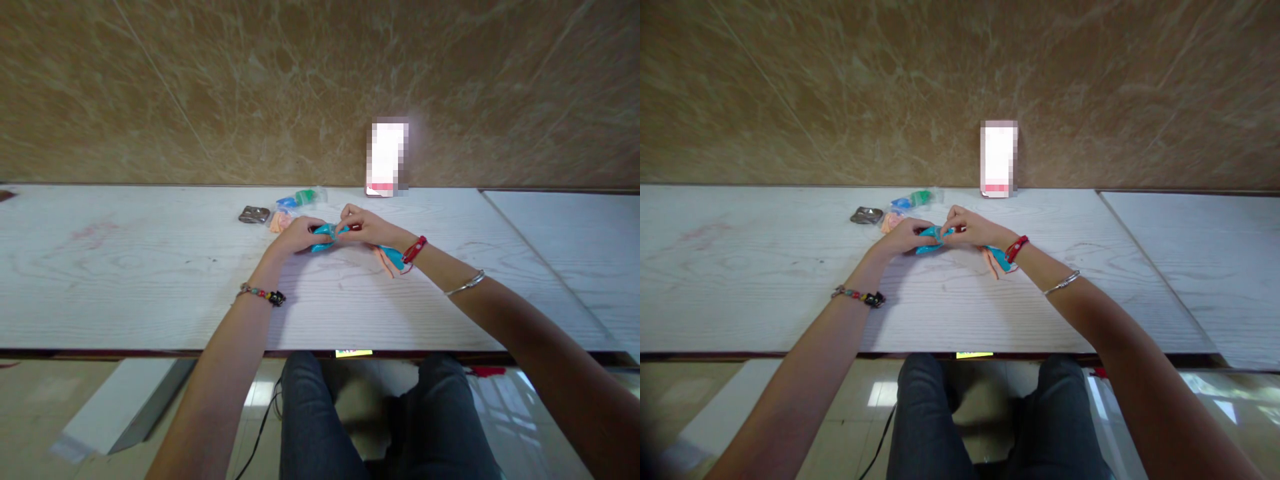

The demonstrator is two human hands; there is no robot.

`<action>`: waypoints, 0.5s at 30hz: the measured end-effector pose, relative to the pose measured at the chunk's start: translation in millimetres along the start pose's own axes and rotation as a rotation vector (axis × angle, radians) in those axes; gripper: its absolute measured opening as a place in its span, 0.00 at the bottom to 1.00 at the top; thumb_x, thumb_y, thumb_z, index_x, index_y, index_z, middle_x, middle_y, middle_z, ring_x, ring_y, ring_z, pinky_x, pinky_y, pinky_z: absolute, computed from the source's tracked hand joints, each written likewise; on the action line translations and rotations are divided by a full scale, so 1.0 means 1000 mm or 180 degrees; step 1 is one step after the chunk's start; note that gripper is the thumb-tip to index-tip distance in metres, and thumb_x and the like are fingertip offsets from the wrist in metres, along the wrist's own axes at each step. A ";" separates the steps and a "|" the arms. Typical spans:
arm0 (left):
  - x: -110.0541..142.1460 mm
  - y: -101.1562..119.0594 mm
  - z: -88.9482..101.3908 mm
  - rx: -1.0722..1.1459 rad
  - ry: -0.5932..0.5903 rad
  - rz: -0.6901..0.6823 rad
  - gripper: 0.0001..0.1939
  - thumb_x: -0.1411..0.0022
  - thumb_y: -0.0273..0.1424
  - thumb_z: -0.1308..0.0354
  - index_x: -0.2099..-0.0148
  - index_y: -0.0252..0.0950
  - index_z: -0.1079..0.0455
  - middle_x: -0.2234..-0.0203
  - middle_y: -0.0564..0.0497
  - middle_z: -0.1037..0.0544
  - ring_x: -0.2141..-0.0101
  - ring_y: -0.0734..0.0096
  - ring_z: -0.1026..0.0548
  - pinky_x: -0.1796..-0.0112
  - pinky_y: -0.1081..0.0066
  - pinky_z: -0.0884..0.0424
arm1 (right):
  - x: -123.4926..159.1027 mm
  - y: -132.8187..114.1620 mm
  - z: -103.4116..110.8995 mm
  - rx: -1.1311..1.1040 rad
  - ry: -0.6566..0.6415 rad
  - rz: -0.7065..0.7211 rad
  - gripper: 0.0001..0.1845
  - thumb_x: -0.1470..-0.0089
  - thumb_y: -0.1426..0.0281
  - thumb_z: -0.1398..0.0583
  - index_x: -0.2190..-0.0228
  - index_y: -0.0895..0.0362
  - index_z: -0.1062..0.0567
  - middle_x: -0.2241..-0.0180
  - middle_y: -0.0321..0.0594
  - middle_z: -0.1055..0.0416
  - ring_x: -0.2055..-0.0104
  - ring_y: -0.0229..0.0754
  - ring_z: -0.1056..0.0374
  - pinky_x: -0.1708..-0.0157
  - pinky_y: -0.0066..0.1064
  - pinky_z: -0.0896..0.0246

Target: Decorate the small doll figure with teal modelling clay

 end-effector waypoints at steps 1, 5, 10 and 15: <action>0.001 0.001 -0.002 0.0048 -0.0084 -0.0001 0.16 0.57 0.42 0.42 0.78 0.33 0.37 0.84 0.58 0.40 0.78 0.78 0.42 0.77 0.75 0.48 | 0.001 -0.001 0.001 0.0041 -0.0143 0.0036 0.07 0.51 0.66 0.38 0.69 0.55 0.23 0.68 0.36 0.43 0.67 0.35 0.44 0.64 0.31 0.44; 0.003 0.003 -0.006 0.0117 -0.0259 0.0038 0.15 0.56 0.41 0.41 0.78 0.33 0.36 0.84 0.58 0.39 0.79 0.78 0.42 0.78 0.75 0.47 | 0.005 0.000 0.007 0.0218 -0.0282 -0.0005 0.06 0.51 0.68 0.39 0.69 0.55 0.24 0.67 0.37 0.42 0.66 0.36 0.43 0.65 0.30 0.44; 0.001 0.000 -0.004 -0.0311 -0.0089 -0.0024 0.15 0.54 0.41 0.42 0.77 0.33 0.33 0.84 0.57 0.37 0.79 0.77 0.41 0.77 0.75 0.47 | 0.006 0.004 0.007 0.0348 -0.0041 -0.0329 0.09 0.50 0.65 0.40 0.71 0.58 0.23 0.70 0.37 0.39 0.68 0.35 0.42 0.67 0.30 0.45; -0.002 0.003 0.003 -0.1249 0.0331 -0.0252 0.16 0.53 0.42 0.43 0.72 0.32 0.29 0.77 0.51 0.28 0.72 0.69 0.33 0.72 0.72 0.42 | 0.001 0.002 0.005 0.0576 -0.0285 -0.0547 0.10 0.52 0.67 0.39 0.79 0.60 0.24 0.78 0.34 0.40 0.71 0.34 0.44 0.70 0.29 0.49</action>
Point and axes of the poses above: each hand's wrist, its own x-axis away from the middle knuckle, its own z-axis out of the back of the hand, y = z × x, the point moved 6 cm from there along -x, towards the middle knuckle
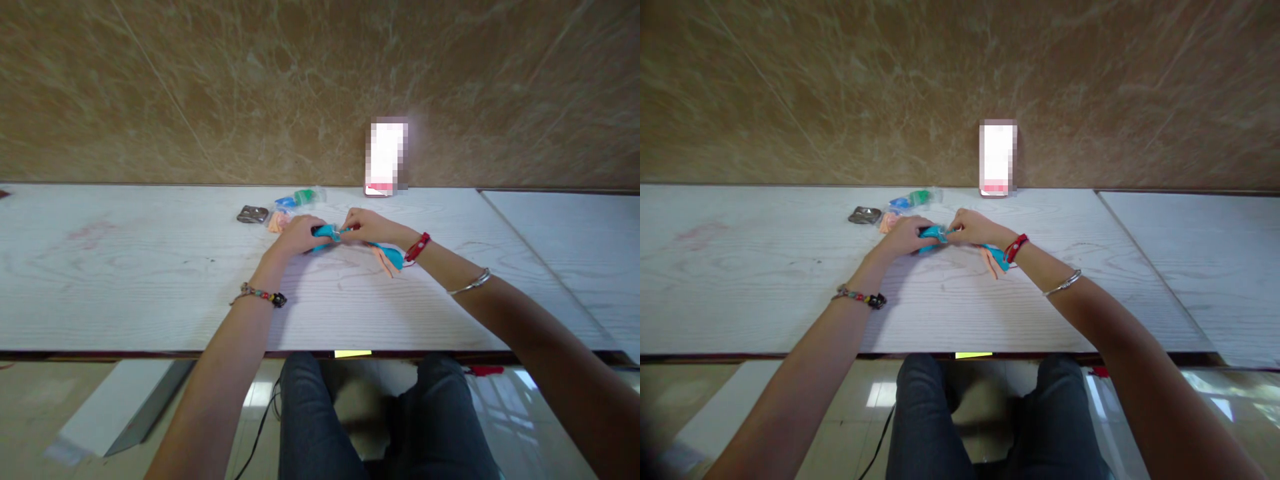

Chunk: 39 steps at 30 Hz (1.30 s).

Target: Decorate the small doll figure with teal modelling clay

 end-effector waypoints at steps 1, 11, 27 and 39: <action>0.000 0.001 0.001 -0.0185 0.0030 -0.0053 0.16 0.52 0.42 0.43 0.71 0.32 0.28 0.75 0.49 0.27 0.70 0.67 0.32 0.70 0.71 0.41 | -0.001 -0.001 0.001 0.0036 -0.0023 -0.0023 0.09 0.53 0.68 0.38 0.79 0.60 0.25 0.79 0.34 0.41 0.72 0.34 0.45 0.71 0.28 0.50; 0.000 0.003 0.003 -0.0763 0.0038 0.0006 0.16 0.50 0.41 0.43 0.68 0.33 0.27 0.72 0.46 0.25 0.67 0.62 0.31 0.67 0.68 0.40 | -0.017 -0.008 -0.004 0.0687 -0.0033 -0.0165 0.06 0.57 0.75 0.40 0.83 0.61 0.26 0.80 0.35 0.43 0.74 0.34 0.49 0.73 0.29 0.53; -0.002 -0.013 -0.005 0.1493 -0.0102 0.0247 0.18 0.54 0.43 0.41 0.68 0.34 0.34 0.75 0.55 0.32 0.72 0.73 0.34 0.69 0.73 0.38 | -0.006 0.016 0.037 0.0197 0.1213 -0.0823 0.08 0.55 0.74 0.41 0.82 0.60 0.31 0.84 0.31 0.43 0.79 0.31 0.48 0.77 0.27 0.52; 0.003 -0.016 0.014 0.0130 0.0471 0.0549 0.12 0.45 0.36 0.44 0.62 0.35 0.29 0.67 0.49 0.25 0.64 0.65 0.30 0.63 0.70 0.38 | 0.058 0.053 0.078 -0.2668 0.2596 -0.1375 0.05 0.54 0.73 0.42 0.77 0.57 0.36 0.77 0.31 0.37 0.82 0.27 0.46 0.82 0.23 0.53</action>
Point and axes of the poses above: each hand's wrist, its own x-axis away from the middle knuckle, its own z-axis out of the back of the hand, y = z × x, the point moved 6 cm from there along -x, towards the middle knuckle
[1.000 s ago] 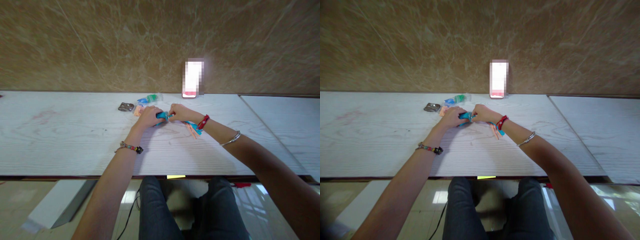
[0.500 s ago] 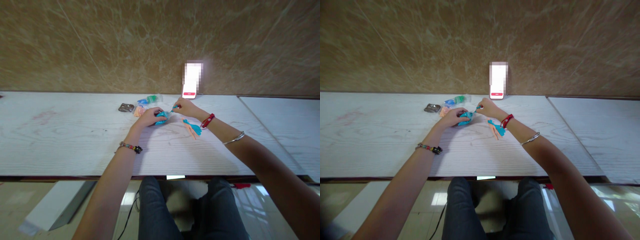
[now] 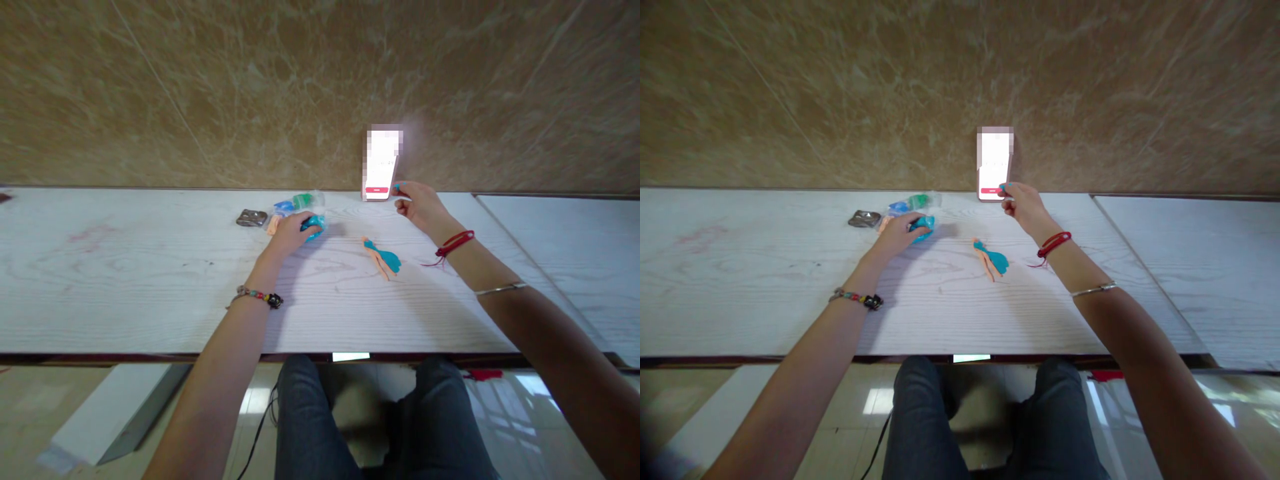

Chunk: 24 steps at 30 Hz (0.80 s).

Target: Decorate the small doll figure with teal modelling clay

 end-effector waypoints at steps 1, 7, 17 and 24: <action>0.001 0.001 0.001 -0.0298 0.0044 -0.0032 0.12 0.45 0.35 0.44 0.59 0.35 0.29 0.64 0.48 0.24 0.61 0.62 0.30 0.60 0.69 0.38 | 0.002 0.000 0.005 -0.0044 -0.0004 0.0007 0.03 0.54 0.73 0.42 0.76 0.57 0.34 0.76 0.32 0.36 0.81 0.27 0.45 0.81 0.23 0.52; 0.004 0.000 0.002 -0.1374 0.0060 0.0098 0.23 0.39 0.32 0.50 0.42 0.36 0.38 0.50 0.41 0.30 0.49 0.51 0.36 0.53 0.57 0.40 | 0.008 0.006 0.040 -0.0481 0.0353 0.0172 0.05 0.55 0.74 0.44 0.72 0.54 0.35 0.77 0.29 0.37 0.82 0.27 0.46 0.81 0.23 0.52; 0.014 0.031 -0.008 -0.1401 0.0046 -0.0603 0.26 0.44 0.27 0.48 0.42 0.43 0.37 0.41 0.45 0.43 0.43 0.52 0.45 0.48 0.54 0.44 | 0.015 0.002 0.045 -0.0831 0.0132 0.0278 0.03 0.54 0.73 0.40 0.72 0.56 0.31 0.78 0.28 0.35 0.82 0.25 0.45 0.82 0.20 0.52; 0.011 0.063 -0.022 -0.1606 0.0263 -0.0698 0.17 0.41 0.30 0.47 0.49 0.37 0.31 0.52 0.41 0.28 0.47 0.53 0.37 0.48 0.49 0.46 | 0.018 0.004 0.039 -0.0925 -0.0006 0.0240 0.02 0.53 0.73 0.40 0.72 0.56 0.29 0.79 0.28 0.35 0.82 0.25 0.45 0.83 0.19 0.51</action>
Point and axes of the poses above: each hand's wrist, its own x-axis away from the middle knuckle, its own z-axis out of the back of the hand, y = z × x, the point moved 6 cm from there along -x, towards the middle knuckle
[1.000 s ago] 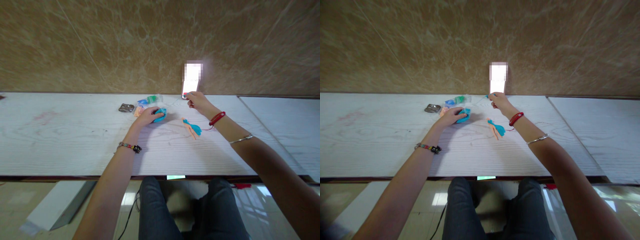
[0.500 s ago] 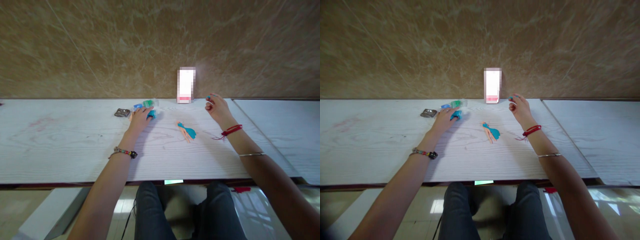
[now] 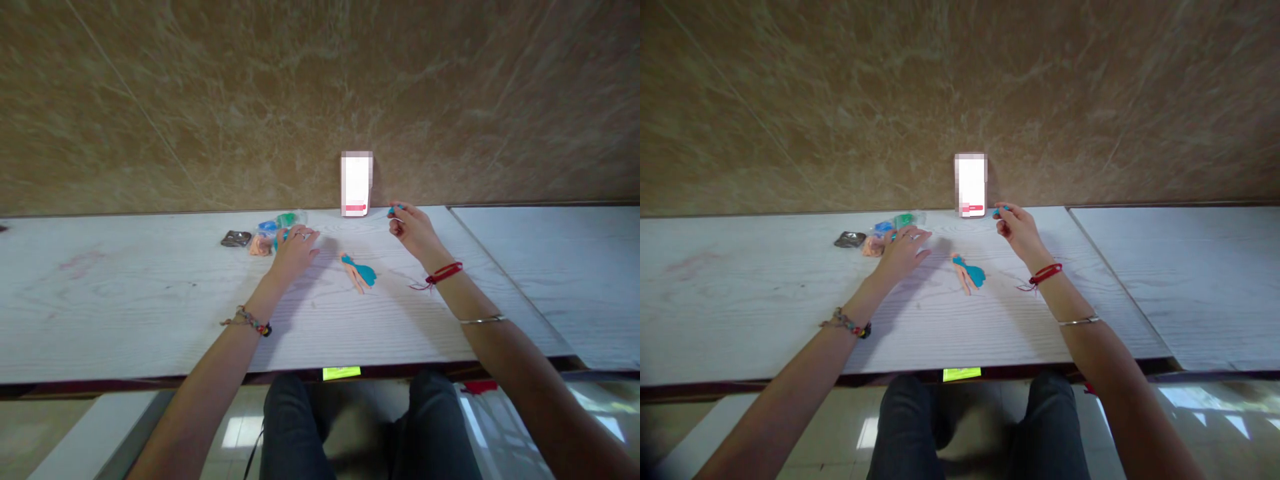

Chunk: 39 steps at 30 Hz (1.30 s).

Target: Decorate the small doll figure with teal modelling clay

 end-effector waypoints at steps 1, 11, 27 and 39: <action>-0.003 0.002 -0.003 -0.0018 -0.0097 -0.0033 0.15 0.40 0.28 0.48 0.51 0.37 0.30 0.55 0.42 0.25 0.49 0.54 0.34 0.48 0.49 0.46 | 0.000 -0.002 0.002 -0.0047 0.0001 0.0021 0.03 0.53 0.74 0.40 0.72 0.56 0.29 0.79 0.28 0.34 0.82 0.25 0.45 0.83 0.19 0.51; -0.050 -0.018 0.041 0.2020 -0.0173 0.0683 0.10 0.43 0.28 0.49 0.68 0.34 0.26 0.75 0.50 0.23 0.77 0.75 0.29 0.73 0.75 0.35 | -0.005 -0.004 0.022 -0.0017 0.0295 -0.0044 0.05 0.55 0.73 0.39 0.73 0.57 0.30 0.80 0.29 0.33 0.82 0.24 0.44 0.82 0.18 0.50; -0.099 0.089 -0.013 0.2155 -0.1097 0.0139 0.24 0.52 0.24 0.39 0.50 0.31 0.31 0.49 0.42 0.29 0.49 0.61 0.31 0.50 0.68 0.36 | -0.008 0.008 0.026 0.3294 -0.0393 0.0169 0.09 0.54 0.76 0.41 0.67 0.63 0.24 0.81 0.35 0.32 0.80 0.31 0.39 0.80 0.23 0.46; -0.057 0.049 -0.020 0.4115 -0.0840 0.1078 0.23 0.38 0.27 0.53 0.41 0.34 0.42 0.47 0.40 0.31 0.53 0.68 0.27 0.49 0.65 0.36 | -0.010 0.044 -0.011 0.4657 -0.1175 0.0925 0.12 0.43 0.72 0.46 0.66 0.60 0.22 0.66 0.46 0.28 0.62 0.40 0.34 0.61 0.27 0.44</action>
Point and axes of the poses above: each hand's wrist, its own x-axis away from the middle knuckle, its own z-axis out of the back of the hand, y = z × x, the point moved 6 cm from there along -x, towards the middle knuckle
